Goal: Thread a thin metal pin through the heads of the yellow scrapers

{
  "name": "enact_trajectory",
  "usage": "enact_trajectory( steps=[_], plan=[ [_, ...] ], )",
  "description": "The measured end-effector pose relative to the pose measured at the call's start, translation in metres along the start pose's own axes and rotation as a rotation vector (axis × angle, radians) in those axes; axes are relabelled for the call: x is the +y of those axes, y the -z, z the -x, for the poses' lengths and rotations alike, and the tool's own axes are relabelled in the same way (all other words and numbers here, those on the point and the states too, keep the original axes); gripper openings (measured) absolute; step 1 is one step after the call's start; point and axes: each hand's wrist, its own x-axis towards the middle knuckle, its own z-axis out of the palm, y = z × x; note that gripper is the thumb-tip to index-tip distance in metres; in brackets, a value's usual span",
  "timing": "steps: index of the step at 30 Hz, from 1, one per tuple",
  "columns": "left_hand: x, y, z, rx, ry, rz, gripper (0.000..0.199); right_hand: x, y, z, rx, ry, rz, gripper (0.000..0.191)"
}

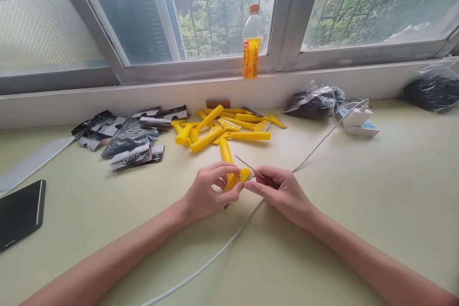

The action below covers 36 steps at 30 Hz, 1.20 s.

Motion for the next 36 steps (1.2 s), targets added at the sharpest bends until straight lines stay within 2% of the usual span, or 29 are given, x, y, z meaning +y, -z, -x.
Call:
enact_trajectory(
  steps=[3,6,10,13,19,23,30,36],
  plan=[
    [0.001,0.000,0.000,-0.002,-0.013,0.011,0.023,-0.001,-0.001,0.001,0.005,-0.020,-0.006,0.036],
    [0.002,0.004,0.001,-0.052,-0.022,0.051,0.024,-0.002,-0.002,0.003,0.004,-0.034,-0.001,0.032],
    [0.003,0.009,0.002,-0.168,-0.094,0.135,0.037,-0.001,-0.004,0.004,0.041,-0.054,-0.028,0.033],
    [0.001,0.008,0.003,-0.192,-0.103,0.181,0.045,0.001,-0.004,0.003,0.080,-0.053,-0.055,0.034],
    [-0.007,0.004,0.003,-0.163,0.035,0.451,0.047,0.003,-0.005,0.000,0.101,0.021,0.023,0.032],
    [-0.002,0.006,-0.002,-0.115,0.108,0.620,0.041,0.002,-0.007,0.000,0.092,0.063,0.070,0.038],
    [0.001,0.011,-0.009,-0.147,0.182,0.700,0.038,0.003,-0.007,0.000,0.116,0.060,0.094,0.036],
    [-0.007,0.015,-0.009,-0.216,0.333,0.759,0.041,0.001,-0.004,0.001,0.116,0.020,0.136,0.036]
  ],
)
